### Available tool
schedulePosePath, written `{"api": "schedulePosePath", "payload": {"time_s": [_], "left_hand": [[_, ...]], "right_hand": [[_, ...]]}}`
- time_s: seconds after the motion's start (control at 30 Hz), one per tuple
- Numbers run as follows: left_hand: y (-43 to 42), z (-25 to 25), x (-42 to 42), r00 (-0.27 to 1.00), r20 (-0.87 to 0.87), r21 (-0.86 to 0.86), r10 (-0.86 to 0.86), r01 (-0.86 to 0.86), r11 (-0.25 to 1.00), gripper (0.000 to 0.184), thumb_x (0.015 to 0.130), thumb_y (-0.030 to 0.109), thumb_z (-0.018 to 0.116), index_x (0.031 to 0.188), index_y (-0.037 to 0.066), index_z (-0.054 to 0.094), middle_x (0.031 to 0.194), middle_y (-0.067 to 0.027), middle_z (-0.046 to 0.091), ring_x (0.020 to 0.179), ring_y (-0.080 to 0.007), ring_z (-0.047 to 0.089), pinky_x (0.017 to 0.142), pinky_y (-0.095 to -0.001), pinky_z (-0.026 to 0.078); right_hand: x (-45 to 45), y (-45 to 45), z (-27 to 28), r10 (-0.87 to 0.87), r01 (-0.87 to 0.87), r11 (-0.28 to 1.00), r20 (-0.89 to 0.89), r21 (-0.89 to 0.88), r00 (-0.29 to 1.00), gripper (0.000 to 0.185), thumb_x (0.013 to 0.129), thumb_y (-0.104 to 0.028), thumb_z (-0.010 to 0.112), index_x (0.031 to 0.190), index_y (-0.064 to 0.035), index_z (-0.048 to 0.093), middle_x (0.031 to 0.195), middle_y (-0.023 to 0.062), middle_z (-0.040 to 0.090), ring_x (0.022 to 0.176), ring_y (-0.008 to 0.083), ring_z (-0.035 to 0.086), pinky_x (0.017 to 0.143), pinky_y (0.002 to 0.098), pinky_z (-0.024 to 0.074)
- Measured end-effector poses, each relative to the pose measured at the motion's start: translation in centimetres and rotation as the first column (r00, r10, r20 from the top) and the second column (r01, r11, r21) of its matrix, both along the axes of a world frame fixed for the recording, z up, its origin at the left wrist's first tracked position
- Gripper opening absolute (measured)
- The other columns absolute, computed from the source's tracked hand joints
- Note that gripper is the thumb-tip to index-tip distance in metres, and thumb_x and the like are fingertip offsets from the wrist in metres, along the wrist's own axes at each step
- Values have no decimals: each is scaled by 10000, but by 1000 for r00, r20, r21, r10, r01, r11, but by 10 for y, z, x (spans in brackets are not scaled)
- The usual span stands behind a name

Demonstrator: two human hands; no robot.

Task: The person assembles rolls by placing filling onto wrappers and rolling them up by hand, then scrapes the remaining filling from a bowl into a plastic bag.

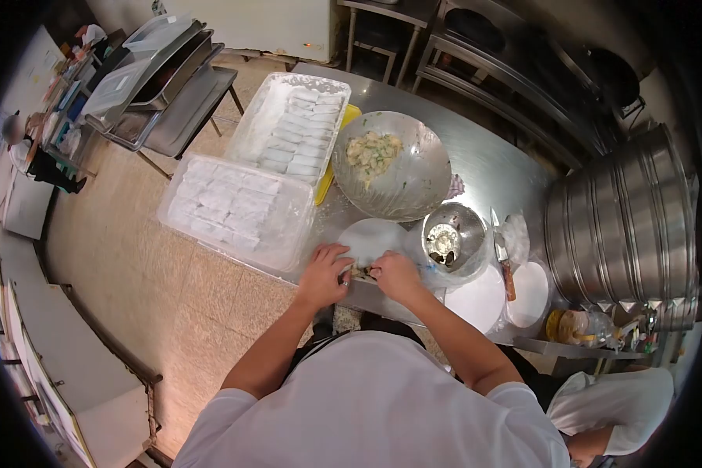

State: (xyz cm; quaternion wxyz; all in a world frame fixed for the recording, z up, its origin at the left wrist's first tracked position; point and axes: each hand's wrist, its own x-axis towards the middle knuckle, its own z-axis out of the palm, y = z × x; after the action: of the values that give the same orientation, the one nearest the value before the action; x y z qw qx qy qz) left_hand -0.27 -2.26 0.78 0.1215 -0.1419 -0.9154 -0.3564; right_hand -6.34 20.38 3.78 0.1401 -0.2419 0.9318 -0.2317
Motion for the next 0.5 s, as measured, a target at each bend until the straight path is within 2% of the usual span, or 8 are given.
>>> {"api": "schedulePosePath", "payload": {"time_s": [0.13,0.33,0.5], "left_hand": [[-1,-2,1,1000,1,0,-1,1,1000,354,799,95,729,1153,80,728,1385,-135,643,1374,-382,555,1228,-546,403],[-2,-5,0,1000,0,-12,-15,15,1000,345,805,99,734,1149,86,722,1381,-127,644,1382,-376,549,1247,-548,382],[-3,-5,1,1000,3,-15,-26,26,1000,347,804,104,736,1150,82,716,1386,-126,642,1388,-369,545,1264,-549,362]], "right_hand": [[7,-2,16,-74,73,997,33,13,997,140,930,-189,734,948,-59,784,1032,218,737,964,432,729,872,534,588],[37,-10,31,-19,36,995,-179,91,984,179,907,-177,737,992,-20,753,1047,187,706,1030,380,713,854,484,607],[38,2,0,20,5,996,-262,94,965,143,895,-135,723,985,-28,753,1050,174,685,1021,369,696,868,472,601]]}}
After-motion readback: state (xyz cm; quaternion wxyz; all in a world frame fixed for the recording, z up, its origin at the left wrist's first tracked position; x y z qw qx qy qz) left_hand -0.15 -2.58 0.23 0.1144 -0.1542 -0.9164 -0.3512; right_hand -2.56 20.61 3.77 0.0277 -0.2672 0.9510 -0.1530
